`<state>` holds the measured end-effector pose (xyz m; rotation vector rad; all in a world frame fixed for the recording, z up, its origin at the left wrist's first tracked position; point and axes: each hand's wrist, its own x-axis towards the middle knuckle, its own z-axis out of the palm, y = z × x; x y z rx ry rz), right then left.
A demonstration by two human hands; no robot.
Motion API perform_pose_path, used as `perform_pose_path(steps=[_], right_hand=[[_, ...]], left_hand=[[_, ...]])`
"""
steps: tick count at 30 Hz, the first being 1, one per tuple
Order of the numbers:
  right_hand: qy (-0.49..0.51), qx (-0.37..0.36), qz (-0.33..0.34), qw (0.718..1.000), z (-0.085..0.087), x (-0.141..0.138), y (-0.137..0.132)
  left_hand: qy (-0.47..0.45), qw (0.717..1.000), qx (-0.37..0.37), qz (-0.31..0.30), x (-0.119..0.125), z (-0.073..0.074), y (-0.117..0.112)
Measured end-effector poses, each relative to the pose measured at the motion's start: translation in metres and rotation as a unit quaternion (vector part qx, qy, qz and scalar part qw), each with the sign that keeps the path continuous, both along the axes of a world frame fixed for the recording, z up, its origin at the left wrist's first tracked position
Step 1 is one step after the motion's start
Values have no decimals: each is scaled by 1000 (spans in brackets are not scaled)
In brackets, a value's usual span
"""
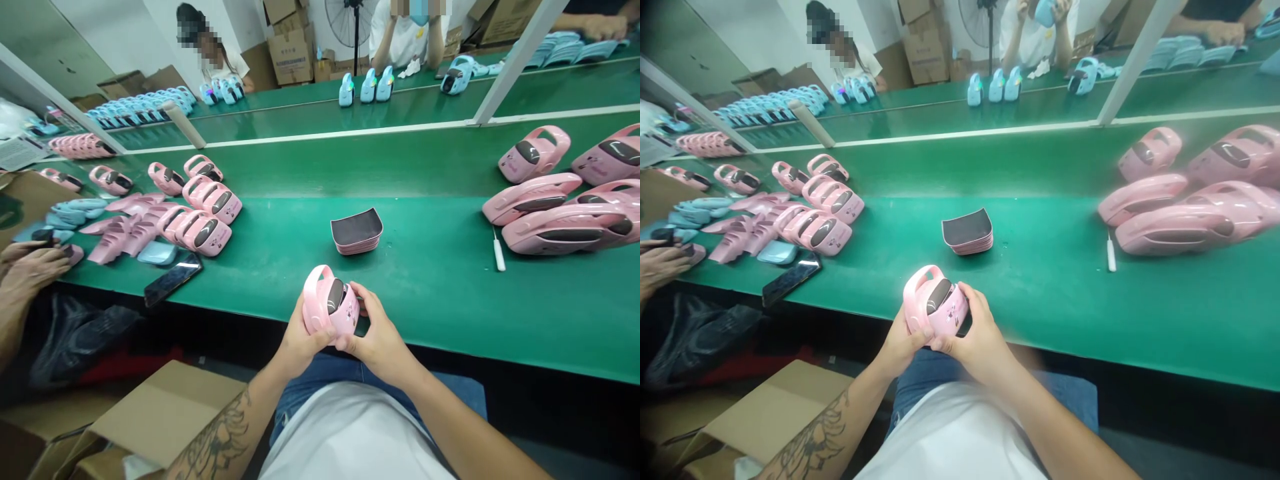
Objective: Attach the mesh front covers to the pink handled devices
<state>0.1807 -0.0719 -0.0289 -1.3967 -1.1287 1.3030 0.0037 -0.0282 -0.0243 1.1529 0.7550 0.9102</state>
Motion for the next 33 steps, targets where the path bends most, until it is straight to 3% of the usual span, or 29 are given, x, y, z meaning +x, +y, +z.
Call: perform_pose_path(steps=[6,10,14,20,26,29,33], right_hand=[[-46,-5,9,999,0,0,-1],[-106,3,58,993,8,9,-8],[-133,44,100,985,15,19,-14],[-102,54,71,991,16,19,-8],[-137,72,55,986,11,16,-11],[-224,131,26,965,2,18,-13],[-260,309,39,914,-4,25,-4]], left_hand=[[-22,999,-33,-25,4,9,3],[-3,999,-40,-20,1,11,6],[-43,998,-25,-25,0,9,8],[-36,999,-41,-4,2,7,2],[-28,996,-75,-30,2,14,4],[-34,995,-89,-24,3,11,6],[-51,991,-124,-23,5,8,9]])
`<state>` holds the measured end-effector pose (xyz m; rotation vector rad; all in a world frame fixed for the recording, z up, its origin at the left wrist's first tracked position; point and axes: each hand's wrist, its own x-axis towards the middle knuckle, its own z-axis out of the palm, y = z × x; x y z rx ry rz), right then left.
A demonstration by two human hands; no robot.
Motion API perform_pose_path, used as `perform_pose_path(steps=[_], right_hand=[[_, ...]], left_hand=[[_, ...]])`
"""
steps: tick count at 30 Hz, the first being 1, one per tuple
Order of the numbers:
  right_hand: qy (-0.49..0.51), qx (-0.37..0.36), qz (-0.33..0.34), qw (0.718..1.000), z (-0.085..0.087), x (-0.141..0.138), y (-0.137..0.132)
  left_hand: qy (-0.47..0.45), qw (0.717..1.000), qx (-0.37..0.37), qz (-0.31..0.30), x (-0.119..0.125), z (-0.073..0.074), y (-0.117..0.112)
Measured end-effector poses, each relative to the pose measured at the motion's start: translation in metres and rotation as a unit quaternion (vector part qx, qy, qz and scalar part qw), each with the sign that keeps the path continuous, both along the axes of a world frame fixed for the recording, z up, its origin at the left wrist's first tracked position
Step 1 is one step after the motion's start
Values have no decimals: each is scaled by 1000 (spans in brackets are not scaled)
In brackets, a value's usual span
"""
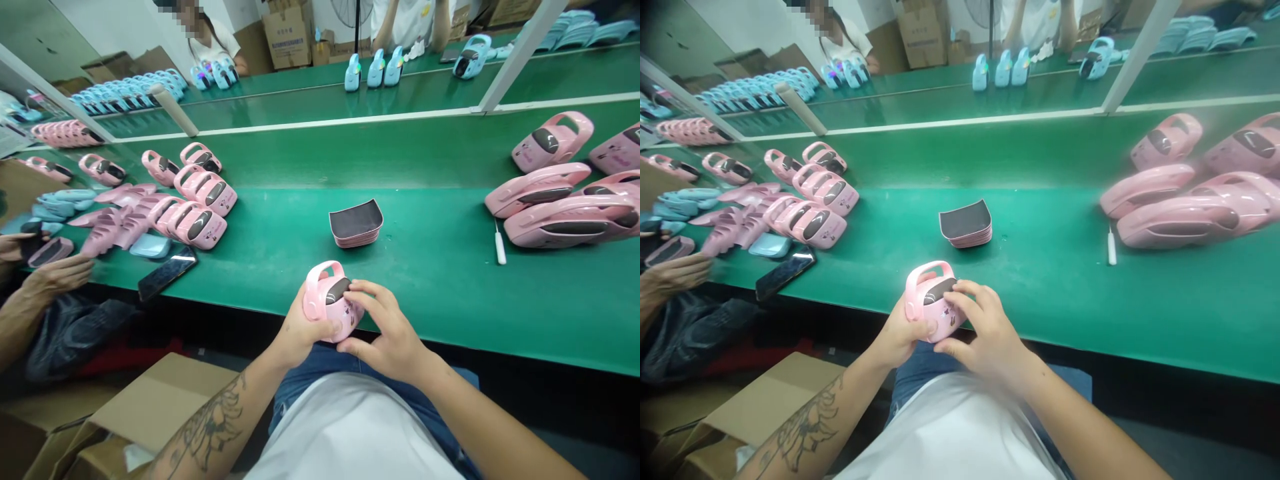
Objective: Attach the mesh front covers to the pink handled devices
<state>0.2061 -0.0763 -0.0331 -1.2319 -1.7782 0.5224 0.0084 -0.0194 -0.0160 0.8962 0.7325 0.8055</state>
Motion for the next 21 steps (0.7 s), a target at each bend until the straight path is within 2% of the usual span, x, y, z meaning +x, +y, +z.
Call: perform_pose_path(steps=[2,4,7,10,15,18,21], right_hand=[[-17,64,32,997,2,4,8],[-36,80,52,995,7,6,14],[-38,48,62,996,17,7,17],[-24,30,56,998,23,5,16],[-27,34,31,999,20,-1,19],[-12,-11,50,999,20,-2,28],[44,-130,57,989,21,6,36]], left_hand=[[-17,999,-27,-1,1,2,1],[-39,998,-41,-11,3,5,2],[-52,998,-41,-20,6,9,1],[-58,997,-46,3,11,10,-2],[-84,996,-34,4,18,16,1],[-68,995,-66,6,12,16,11],[-53,994,-95,20,2,11,22]])
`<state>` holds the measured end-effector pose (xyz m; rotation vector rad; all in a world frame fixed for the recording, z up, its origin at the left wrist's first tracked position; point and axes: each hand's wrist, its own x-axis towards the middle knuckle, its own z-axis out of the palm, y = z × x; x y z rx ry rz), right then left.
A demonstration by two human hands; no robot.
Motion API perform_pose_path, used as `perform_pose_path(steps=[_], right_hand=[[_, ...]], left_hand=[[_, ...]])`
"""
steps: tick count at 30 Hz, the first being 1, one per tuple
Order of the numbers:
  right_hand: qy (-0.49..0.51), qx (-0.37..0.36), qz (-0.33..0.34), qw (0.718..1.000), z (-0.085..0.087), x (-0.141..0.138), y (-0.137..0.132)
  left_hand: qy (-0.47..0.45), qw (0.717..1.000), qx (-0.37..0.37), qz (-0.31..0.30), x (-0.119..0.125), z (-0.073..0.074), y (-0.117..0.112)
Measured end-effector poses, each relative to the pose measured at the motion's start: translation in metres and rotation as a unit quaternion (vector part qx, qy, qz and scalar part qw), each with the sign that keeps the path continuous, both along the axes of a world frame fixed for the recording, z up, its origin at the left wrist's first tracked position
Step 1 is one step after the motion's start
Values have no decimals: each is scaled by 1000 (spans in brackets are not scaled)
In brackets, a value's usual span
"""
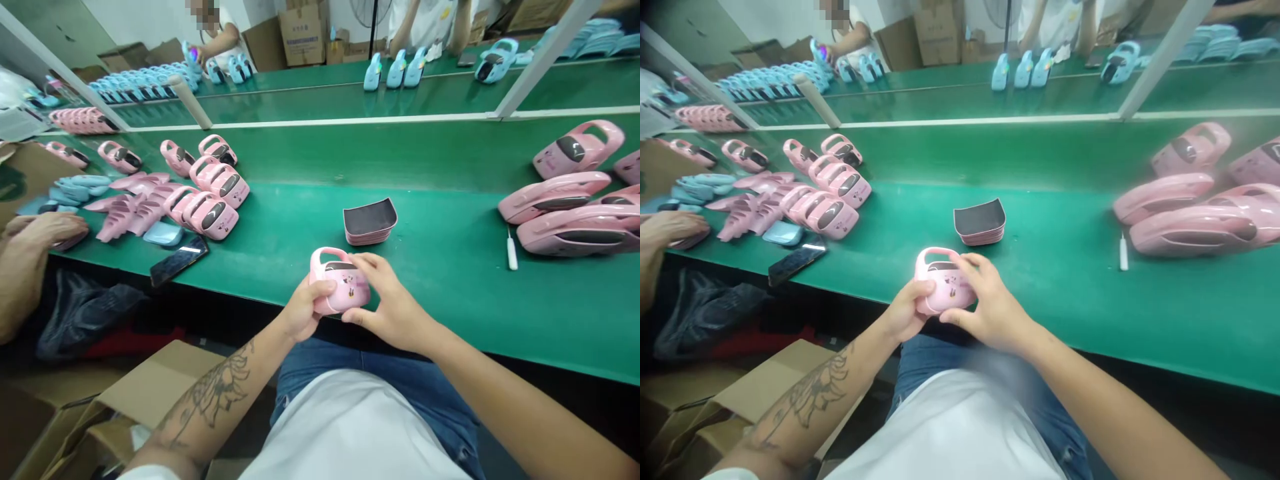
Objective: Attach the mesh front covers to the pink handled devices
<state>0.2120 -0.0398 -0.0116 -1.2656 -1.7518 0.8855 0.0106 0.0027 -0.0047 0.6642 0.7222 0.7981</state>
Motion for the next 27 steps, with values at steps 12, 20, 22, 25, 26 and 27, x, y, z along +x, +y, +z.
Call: perform_pose_path(steps=[12,20,22,25,26,27], right_hand=[[478,-402,83,776,-6,-17,-7],[501,-298,-14,812,-23,-46,-10],[461,-256,-39,849,-23,-50,-9],[362,-202,-83,906,-16,-54,-7],[326,-187,-96,922,-12,-56,-7],[291,-171,-111,935,-9,-57,-9]], left_hand=[[-42,997,12,56,-2,-12,6],[-44,993,28,103,3,-16,2],[-32,995,27,93,-1,-16,3],[6,992,39,117,-4,-17,6],[16,989,45,140,-3,-18,6],[23,985,52,165,-2,-19,7]])
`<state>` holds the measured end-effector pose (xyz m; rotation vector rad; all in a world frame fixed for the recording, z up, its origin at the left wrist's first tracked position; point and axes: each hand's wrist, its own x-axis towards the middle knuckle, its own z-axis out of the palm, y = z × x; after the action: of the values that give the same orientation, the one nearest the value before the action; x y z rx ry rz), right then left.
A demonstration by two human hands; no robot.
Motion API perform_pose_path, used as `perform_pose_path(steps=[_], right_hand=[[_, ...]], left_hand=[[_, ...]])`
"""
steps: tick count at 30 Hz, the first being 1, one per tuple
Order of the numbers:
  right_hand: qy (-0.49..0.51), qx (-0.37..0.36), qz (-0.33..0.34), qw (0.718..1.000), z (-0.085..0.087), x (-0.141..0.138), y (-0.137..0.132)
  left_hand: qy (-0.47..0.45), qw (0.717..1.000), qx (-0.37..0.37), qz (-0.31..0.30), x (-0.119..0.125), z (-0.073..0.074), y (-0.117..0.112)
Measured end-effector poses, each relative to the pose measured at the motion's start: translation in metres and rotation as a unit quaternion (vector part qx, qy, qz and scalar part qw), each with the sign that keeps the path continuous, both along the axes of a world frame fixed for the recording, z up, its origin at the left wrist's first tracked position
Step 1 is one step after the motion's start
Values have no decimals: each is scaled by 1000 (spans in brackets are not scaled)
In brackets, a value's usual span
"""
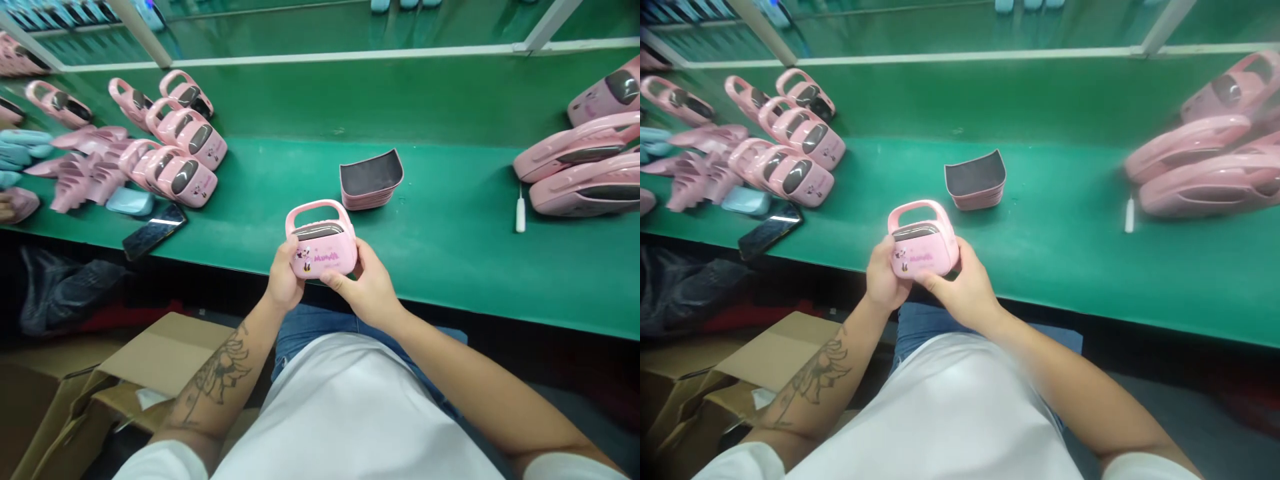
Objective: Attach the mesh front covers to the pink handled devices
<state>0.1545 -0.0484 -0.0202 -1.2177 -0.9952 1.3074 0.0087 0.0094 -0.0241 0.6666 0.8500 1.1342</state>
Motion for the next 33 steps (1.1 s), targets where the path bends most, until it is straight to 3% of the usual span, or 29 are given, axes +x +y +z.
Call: perform_pose_path(steps=[3,6,7,9,12,15,22,26,30,31,33], right_hand=[[-138,33,-22,990,7,-2,-6],[-232,36,-48,971,7,9,-10],[-245,38,-46,968,6,15,-11],[-254,66,-21,965,4,30,-11],[-274,132,30,952,3,50,-11],[-286,159,75,942,4,60,-14],[-195,135,113,965,-3,59,-28],[-155,127,121,972,-11,60,-34],[-129,126,111,977,-16,61,-39],[-121,124,110,979,-17,61,-40],[-105,116,114,981,-17,61,-43]], left_hand=[[30,996,20,76,0,-2,-1],[160,971,141,108,-10,3,-5],[214,953,198,81,-16,6,-7],[294,909,295,-30,-26,14,-9],[358,848,358,-157,-35,26,-7],[397,823,360,-189,-33,36,-3],[379,848,294,-224,-19,47,-16],[404,817,330,-245,-16,48,-19],[488,743,382,-254,-12,48,-13],[491,738,384,-258,-10,47,-13],[464,760,372,-263,-8,44,-15]])
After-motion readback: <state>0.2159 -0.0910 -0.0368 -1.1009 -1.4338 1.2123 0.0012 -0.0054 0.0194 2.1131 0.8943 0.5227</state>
